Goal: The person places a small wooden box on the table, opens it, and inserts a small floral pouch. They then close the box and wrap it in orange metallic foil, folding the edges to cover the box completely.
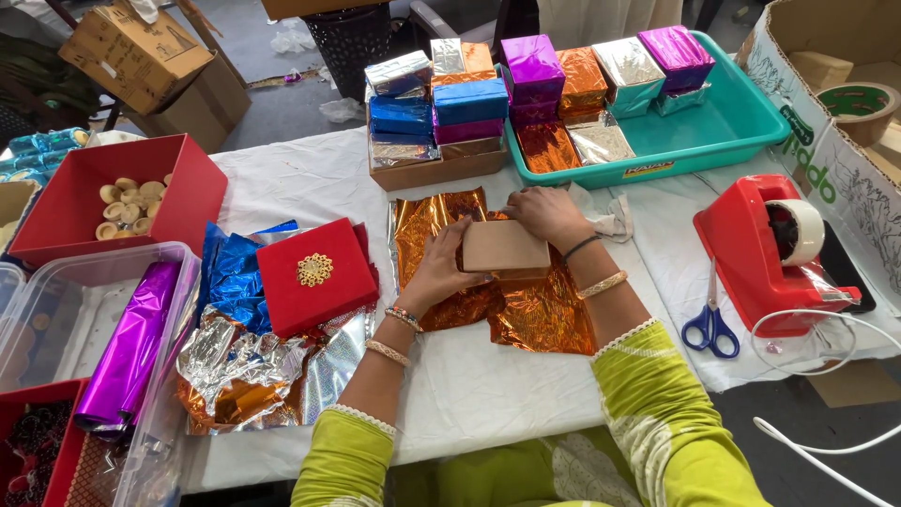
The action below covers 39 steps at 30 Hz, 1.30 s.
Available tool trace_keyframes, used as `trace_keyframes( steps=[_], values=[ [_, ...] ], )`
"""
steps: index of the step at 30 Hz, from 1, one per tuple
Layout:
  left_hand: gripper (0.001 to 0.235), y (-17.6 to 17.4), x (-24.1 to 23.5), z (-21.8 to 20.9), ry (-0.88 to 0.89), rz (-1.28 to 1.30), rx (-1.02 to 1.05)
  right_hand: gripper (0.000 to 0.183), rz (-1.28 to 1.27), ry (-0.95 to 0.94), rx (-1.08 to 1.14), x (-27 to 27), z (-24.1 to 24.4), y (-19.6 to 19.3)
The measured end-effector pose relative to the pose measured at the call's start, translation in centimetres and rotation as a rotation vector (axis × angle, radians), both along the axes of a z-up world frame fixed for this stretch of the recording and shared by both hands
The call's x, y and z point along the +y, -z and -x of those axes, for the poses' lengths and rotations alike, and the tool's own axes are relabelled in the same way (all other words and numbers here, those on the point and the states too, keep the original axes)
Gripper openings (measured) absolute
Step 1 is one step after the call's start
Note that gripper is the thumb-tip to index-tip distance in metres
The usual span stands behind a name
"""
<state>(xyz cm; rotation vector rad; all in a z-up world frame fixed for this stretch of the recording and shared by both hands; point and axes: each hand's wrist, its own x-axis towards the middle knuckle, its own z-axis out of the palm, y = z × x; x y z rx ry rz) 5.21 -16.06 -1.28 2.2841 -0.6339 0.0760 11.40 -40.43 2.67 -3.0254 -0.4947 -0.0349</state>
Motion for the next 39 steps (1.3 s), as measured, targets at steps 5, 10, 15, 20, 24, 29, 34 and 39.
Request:
trace_keyframes(
  steps=[5, 10, 15, 20, 24, 29, 34, 39],
  values=[
    [0.111, -0.4, 0.2, 0.3, -0.042, -0.009, 0.03, 0.048, -0.147, -0.084, 0.067, 1.4, 2.4, -3.6],
    [0.064, 5.8, 3.3, -4.3, -0.241, 0.065, -0.038, 0.1, -0.157, -0.221, 0.328, 2.0, 3.3, -4.2],
    [0.083, 1.2, 3.5, -2.1, -0.574, -0.433, -0.02, 0.113, -0.119, -0.158, 0.419, 2.6, 3.6, -4.3],
    [0.102, -0.4, 3.9, -2.5, -0.62, -0.243, 0.113, 0.115, -0.074, -0.149, 0.409, 3.2, 4.6, -5.6],
    [0.109, 2.1, 5.6, -4.9, -0.648, 0.147, 0.154, 0.121, -0.023, -0.156, 0.4, 3.1, 4.6, -5.3],
    [0.094, 1.1, 6.3, -4.0, -0.591, 0.316, 0.148, 0.115, -0.042, -0.184, 0.391, 2.6, 3.6, -3.9],
    [0.08, -7.0, 6.2, -0.3, -0.594, 0.312, 0.16, 0.107, -0.123, -0.205, 0.348, 2.4, 4.5, -5.6],
    [0.082, -8.9, 12.4, 0.9, -0.337, 0.445, -0.099, 0.105, -0.152, -0.236, 0.355, 2.7, 4.4, -6.1]
  ],
)
